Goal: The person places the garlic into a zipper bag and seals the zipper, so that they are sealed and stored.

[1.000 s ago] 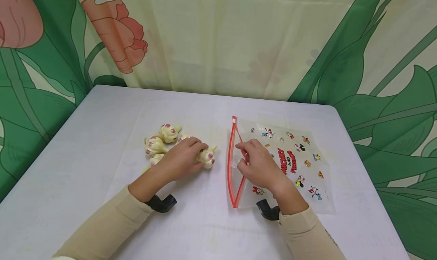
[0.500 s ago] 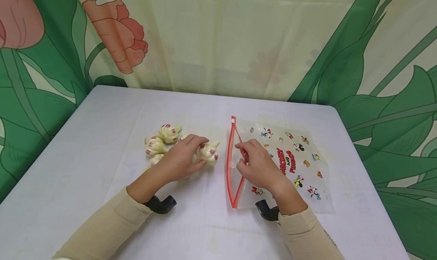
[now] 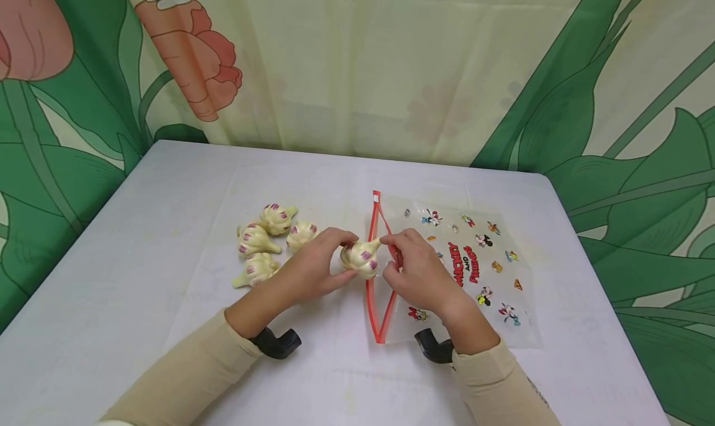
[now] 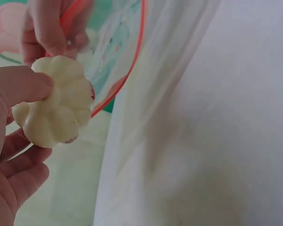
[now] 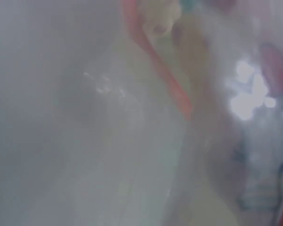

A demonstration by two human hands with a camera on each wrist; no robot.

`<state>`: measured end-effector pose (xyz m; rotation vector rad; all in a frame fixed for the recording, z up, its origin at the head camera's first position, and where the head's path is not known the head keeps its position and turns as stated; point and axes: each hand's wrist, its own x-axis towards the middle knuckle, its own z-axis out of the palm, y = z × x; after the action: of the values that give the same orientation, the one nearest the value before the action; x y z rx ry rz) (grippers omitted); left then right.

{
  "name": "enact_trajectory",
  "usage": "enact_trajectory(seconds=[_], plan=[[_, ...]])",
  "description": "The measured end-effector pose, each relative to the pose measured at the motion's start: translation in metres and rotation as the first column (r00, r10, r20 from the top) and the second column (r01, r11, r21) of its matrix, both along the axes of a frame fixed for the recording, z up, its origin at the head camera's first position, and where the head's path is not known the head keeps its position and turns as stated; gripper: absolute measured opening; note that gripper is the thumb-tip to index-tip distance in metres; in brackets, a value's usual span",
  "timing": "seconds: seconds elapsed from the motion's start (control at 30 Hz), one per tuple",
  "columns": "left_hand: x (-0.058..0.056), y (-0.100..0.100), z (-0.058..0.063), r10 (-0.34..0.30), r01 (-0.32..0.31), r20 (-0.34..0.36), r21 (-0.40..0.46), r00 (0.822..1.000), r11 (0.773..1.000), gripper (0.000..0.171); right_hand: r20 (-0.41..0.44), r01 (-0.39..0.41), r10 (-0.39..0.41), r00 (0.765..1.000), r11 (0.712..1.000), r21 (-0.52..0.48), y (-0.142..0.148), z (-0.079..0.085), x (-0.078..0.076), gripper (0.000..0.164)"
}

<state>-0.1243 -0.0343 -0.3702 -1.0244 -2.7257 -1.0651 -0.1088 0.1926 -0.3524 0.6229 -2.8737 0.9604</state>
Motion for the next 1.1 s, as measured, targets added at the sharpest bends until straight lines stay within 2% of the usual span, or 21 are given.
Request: enact_trajectory(seconds=[0.17, 0.47, 0.7, 1.1], plan=[[0.000, 0.007, -0.004, -0.018, 0.017, -0.025, -0.025, 1.000, 1.000, 0.050, -0.010, -0.010, 0.010, 1.000, 1.000, -0.007, -0.002, 0.002, 0.001, 0.037], [0.000, 0.012, -0.007, 0.000, -0.003, -0.082, -0.036, 0.997, 0.999, 0.042, 0.006, -0.037, 0.037, 0.999, 0.997, -0.066, -0.008, 0.009, 0.006, 0.035], [-0.001, 0.011, -0.007, 0.004, -0.010, -0.066, -0.083, 0.998, 0.996, 0.040, -0.045, -0.041, 0.037, 0.998, 0.995, -0.092, -0.007, 0.016, 0.008, 0.034], [0.001, 0.010, -0.005, 0.033, -0.032, -0.003, -0.218, 0.999, 0.975, 0.036, -0.065, 0.047, -0.050, 0.997, 0.998, -0.047, -0.005, 0.028, 0.011, 0.036]])
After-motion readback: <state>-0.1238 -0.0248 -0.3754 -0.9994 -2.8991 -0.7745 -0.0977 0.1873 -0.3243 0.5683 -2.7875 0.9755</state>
